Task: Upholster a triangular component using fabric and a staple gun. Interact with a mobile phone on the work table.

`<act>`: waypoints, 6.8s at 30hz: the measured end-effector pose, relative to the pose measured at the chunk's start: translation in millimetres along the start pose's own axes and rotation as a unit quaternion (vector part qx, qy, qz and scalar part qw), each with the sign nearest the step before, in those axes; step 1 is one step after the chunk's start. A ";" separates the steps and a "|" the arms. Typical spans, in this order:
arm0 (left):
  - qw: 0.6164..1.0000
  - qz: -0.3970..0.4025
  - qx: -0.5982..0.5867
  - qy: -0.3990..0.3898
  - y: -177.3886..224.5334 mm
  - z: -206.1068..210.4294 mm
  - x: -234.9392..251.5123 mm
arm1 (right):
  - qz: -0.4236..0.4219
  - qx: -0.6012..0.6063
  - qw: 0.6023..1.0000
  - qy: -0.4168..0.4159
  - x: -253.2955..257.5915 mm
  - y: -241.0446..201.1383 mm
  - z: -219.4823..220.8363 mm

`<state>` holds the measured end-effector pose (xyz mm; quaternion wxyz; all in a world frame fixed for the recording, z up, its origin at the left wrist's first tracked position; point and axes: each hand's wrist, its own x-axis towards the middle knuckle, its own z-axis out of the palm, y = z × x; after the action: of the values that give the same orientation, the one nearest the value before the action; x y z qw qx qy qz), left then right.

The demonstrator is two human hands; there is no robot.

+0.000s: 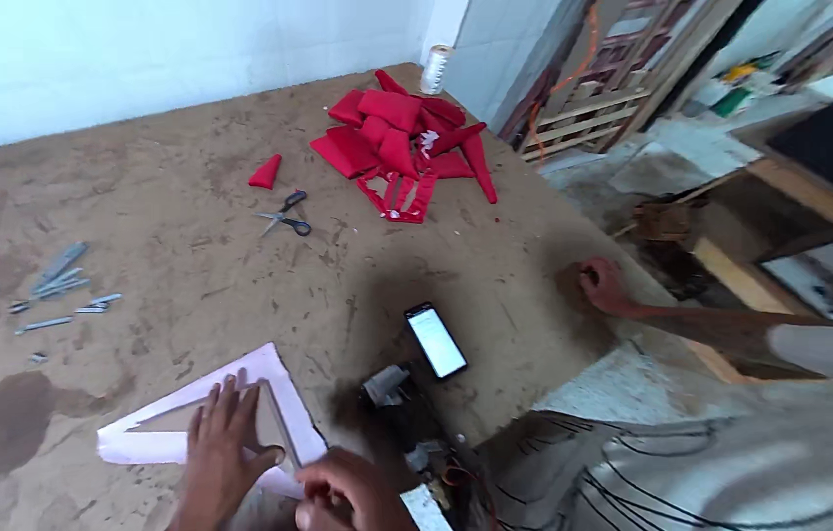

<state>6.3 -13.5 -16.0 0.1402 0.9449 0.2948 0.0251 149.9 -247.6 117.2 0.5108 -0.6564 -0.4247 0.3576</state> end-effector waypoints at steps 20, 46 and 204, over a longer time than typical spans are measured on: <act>0.986 0.135 0.023 -0.092 -31.1 -3.1 35.6 | 0.307 -0.048 0.950 0.010 11.8 128.9 37.1; 0.986 0.129 0.033 -0.099 -18.5 2.1 36.2 | 0.343 0.109 0.933 -0.001 17.3 154.0 30.6; 0.980 -0.009 -0.100 -0.172 7.0 -6.2 22.1 | 0.177 -0.472 0.804 -0.315 84.6 28.3 13.2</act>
<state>27.6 -4.9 -8.9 0.2823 0.9136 0.2713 -0.1098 175.8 -168.1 83.6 -0.0967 -0.7318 -0.5547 0.3841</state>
